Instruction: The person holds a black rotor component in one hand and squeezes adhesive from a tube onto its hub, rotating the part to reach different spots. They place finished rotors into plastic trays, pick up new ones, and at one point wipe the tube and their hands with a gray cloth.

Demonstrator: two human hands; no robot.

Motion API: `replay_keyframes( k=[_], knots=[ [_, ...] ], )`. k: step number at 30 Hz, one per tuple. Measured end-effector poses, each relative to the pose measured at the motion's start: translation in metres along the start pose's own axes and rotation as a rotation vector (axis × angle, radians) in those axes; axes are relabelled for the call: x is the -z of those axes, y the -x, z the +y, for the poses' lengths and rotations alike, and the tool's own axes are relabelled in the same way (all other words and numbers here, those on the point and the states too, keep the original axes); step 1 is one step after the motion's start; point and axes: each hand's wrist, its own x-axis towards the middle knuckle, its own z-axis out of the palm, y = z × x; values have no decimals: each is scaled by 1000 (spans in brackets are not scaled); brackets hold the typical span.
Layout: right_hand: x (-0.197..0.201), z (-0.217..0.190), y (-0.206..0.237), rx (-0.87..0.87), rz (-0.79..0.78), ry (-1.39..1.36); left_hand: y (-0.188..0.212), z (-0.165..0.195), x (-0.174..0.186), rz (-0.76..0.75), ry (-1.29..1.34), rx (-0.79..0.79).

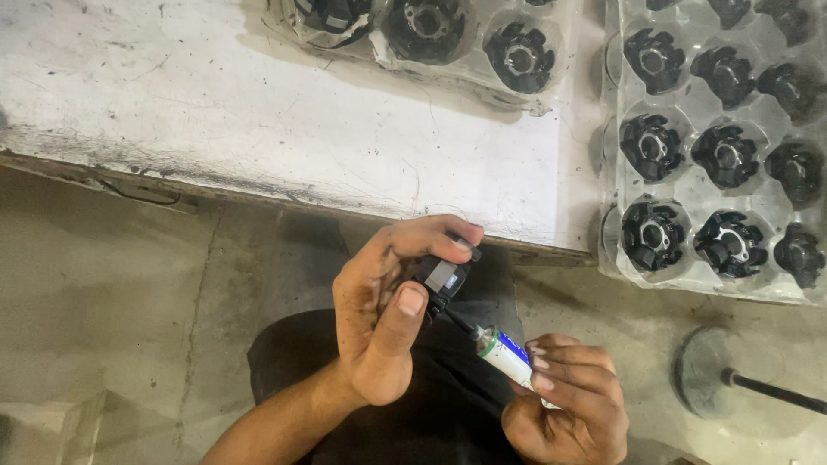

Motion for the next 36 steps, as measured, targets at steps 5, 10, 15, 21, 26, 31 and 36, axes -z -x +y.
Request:
replay_keyframes(
  k=[5,10,15,21,26,31,36],
  knots=[
    [0,-3,2,-4,31,37,1,-2,-1,18,17,-19],
    [-10,3,-3,52,152,-15,-2,-9,-4,135,385,90],
    [-34,15,-10,146,475,-156,0,-19,-17,348,790,271],
    [-28,8,-11,114,285,-9,1,-29,-21,433,892,404],
    [-26,9,-12,97,285,4,1,-33,-20,476,863,443],
    [-24,8,-8,38,282,-24,0,-34,-19,474,865,446],
    [-25,9,-7,-12,308,-84,-2,-35,-20,503,846,488]
  ],
)
